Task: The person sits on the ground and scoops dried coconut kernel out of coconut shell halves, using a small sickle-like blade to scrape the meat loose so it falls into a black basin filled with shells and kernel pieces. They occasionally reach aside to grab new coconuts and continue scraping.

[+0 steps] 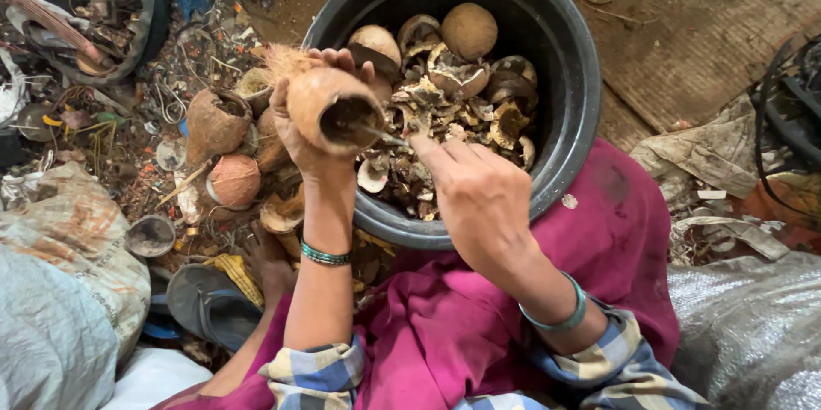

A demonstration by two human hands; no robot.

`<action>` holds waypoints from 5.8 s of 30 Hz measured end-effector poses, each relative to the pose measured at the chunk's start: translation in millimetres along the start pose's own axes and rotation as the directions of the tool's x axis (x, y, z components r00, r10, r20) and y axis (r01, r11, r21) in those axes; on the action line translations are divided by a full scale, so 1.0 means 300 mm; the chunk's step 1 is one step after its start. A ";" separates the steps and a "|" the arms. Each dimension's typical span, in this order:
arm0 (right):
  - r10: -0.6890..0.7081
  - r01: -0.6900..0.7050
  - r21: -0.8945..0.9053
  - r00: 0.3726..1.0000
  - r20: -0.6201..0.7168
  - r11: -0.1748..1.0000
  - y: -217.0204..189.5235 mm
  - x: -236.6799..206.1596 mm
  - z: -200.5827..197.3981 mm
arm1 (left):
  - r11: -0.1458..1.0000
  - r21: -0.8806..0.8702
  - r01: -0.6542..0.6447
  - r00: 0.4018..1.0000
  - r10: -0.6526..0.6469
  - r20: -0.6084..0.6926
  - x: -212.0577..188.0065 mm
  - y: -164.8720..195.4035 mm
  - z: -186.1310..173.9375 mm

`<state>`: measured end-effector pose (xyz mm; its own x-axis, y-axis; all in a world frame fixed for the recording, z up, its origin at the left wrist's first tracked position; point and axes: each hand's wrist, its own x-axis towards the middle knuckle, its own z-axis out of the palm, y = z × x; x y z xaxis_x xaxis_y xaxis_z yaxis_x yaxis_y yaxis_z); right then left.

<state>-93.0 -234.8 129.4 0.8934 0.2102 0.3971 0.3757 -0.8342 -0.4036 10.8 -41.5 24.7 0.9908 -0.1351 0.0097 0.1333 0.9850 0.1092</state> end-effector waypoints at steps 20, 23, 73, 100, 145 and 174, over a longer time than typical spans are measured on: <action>0.001 0.000 -0.082 1.000 0.002 0.997 -0.126 -0.033 0.016 | 0.954 0.259 0.152 0.985 -0.167 0.036 -0.037 -0.023 0.002; 0.020 -0.022 -0.025 0.998 -0.057 0.999 -0.096 -0.035 0.048 | 0.939 0.334 0.082 0.996 -0.069 -0.050 -0.032 -0.029 0.042; -0.057 0.071 -0.051 0.969 0.241 0.996 -0.128 -0.082 -0.005 | 0.960 0.280 -0.005 0.999 -0.005 0.035 -0.057 0.045 -0.030; 0.153 -0.156 0.005 0.973 0.173 0.988 0.017 -0.021 -0.041 | 0.922 0.315 -0.226 0.971 0.239 -0.004 -0.053 0.069 -0.065; 0.224 -0.210 -0.099 0.960 0.165 0.973 0.071 -0.008 0.132 | 0.506 0.720 -0.476 0.772 0.632 0.066 -0.029 0.049 0.033; 0.124 -0.119 -0.035 0.959 0.255 0.992 0.033 -0.020 0.167 | 0.087 0.880 -0.467 0.735 0.592 0.331 -0.035 0.027 0.000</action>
<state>-82.3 -218.8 81.6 0.9662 0.2278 0.1209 0.2577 -0.8705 -0.4193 1.5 -32.1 25.3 0.7989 0.4485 0.4009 -0.4723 0.0549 0.8797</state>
